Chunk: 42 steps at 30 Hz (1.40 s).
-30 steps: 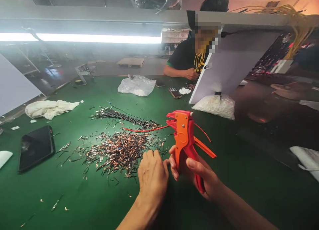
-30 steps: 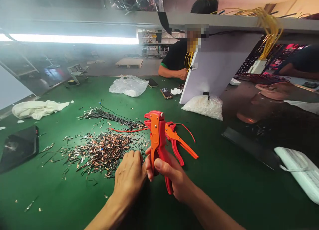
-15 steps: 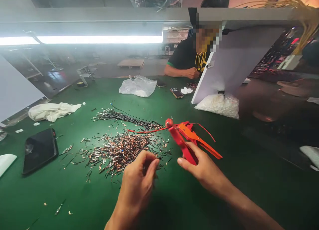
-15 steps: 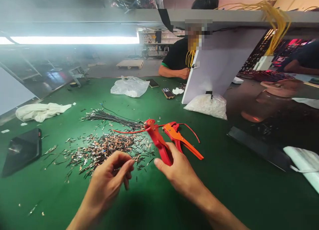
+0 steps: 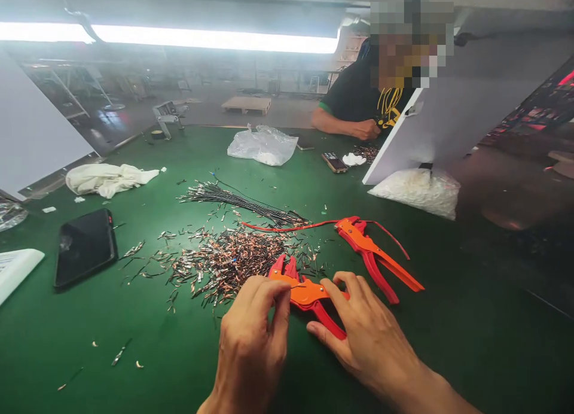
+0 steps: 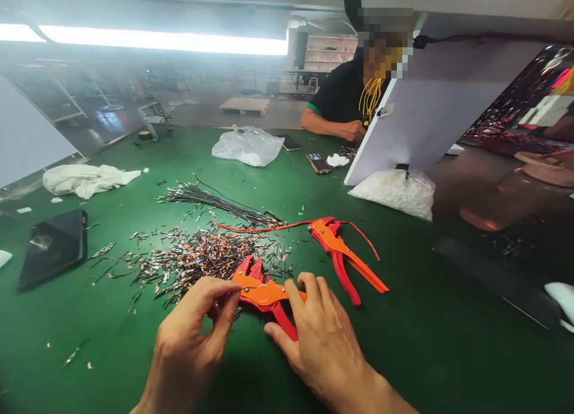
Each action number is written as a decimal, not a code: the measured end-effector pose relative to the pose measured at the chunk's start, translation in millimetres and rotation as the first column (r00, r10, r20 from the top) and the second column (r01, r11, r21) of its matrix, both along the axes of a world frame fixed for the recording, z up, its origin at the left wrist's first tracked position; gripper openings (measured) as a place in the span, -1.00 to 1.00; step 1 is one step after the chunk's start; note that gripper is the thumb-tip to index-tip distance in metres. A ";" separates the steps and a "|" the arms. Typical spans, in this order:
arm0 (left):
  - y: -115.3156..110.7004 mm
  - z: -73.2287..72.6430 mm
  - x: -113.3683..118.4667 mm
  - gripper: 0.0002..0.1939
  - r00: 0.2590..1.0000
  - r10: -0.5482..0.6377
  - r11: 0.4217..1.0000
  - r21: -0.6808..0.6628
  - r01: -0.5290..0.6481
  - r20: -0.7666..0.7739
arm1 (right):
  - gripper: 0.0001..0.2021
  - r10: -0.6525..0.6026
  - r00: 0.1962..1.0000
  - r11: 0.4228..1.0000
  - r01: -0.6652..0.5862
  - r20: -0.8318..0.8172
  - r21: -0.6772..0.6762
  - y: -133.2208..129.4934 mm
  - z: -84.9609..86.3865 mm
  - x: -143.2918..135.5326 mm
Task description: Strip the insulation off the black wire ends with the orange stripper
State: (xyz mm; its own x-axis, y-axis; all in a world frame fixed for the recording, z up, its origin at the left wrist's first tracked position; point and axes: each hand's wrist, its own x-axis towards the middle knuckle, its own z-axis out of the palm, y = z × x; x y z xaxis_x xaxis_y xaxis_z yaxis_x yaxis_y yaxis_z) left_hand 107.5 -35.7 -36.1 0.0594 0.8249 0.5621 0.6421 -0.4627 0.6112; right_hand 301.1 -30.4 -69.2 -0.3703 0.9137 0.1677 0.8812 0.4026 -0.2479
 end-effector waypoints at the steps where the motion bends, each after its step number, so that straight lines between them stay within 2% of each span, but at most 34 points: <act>1: -0.6 -1.3 0.9 -0.83 1.000 -0.012 1.000 -0.006 0.012 0.006 | -0.44 -0.004 1.000 1.000 0.004 -0.002 0.018 0.0 0.6 -0.8; 3: -1.4 -4.1 2.4 -0.83 0.999 -0.033 0.999 -0.020 0.033 0.020 | -0.45 -0.003 0.999 0.998 0.006 -0.052 0.058 0.2 3.8 -2.4; 5: -1.6 -7.1 3.9 -0.84 0.998 -0.056 0.998 -0.027 0.056 0.018 | -0.52 0.035 0.974 0.998 -0.022 -0.224 0.062 0.0 9.8 -4.5; 8: -2.0 -10.6 6.7 -0.82 0.994 -0.112 0.993 -0.019 0.112 -0.003 | -0.65 0.122 0.844 0.992 -0.092 -0.522 0.083 -1.6 21.1 -9.3; 11: -3.3 -12.4 9.4 -0.80 0.986 -0.168 0.986 -0.021 0.168 -0.006 | -0.75 0.175 0.768 0.983 -0.107 -0.616 0.146 -2.8 28.4 -14.0; 15: -4.8 -14.0 9.8 -0.78 0.975 -0.216 0.976 -0.034 0.214 -0.044 | -0.81 0.158 0.768 0.983 -0.066 -0.620 0.169 -2.6 28.0 -15.7; 20: -6.8 -17.6 11.5 -0.74 0.971 -0.231 0.973 -0.044 0.228 -0.067 | -0.83 0.174 0.847 0.969 -0.057 -0.502 0.240 -2.3 24.7 -14.1; 24: -11.9 -18.9 15.3 -0.83 0.971 -0.236 0.967 -0.109 0.232 -0.031 | -0.84 0.177 0.878 0.958 -0.050 -0.444 0.282 -1.0 23.7 -12.9; 28: -15.9 -14.8 13.9 -0.86 0.954 -0.295 0.922 -0.242 0.301 0.061 | -0.86 0.207 0.878 0.960 -0.098 -0.432 0.262 -0.4 23.7 -12.6; 32: -14.4 -7.1 10.0 -0.79 0.930 -0.342 0.861 -0.353 0.366 0.131 | -0.86 0.228 0.860 0.950 -0.094 -0.456 0.299 -0.6 25.4 -14.8; 37: -11.3 -0.9 13.0 -0.78 0.937 -0.315 0.849 -0.396 0.350 0.152 | -0.88 0.216 0.849 0.941 -0.049 -0.482 0.336 0.0 30.1 -15.2; 42: -9.8 3.9 18.4 -0.78 0.921 -0.340 0.850 -0.358 0.387 0.188 | -0.87 0.206 0.842 0.936 -0.022 -0.498 0.351 -1.3 33.5 -12.4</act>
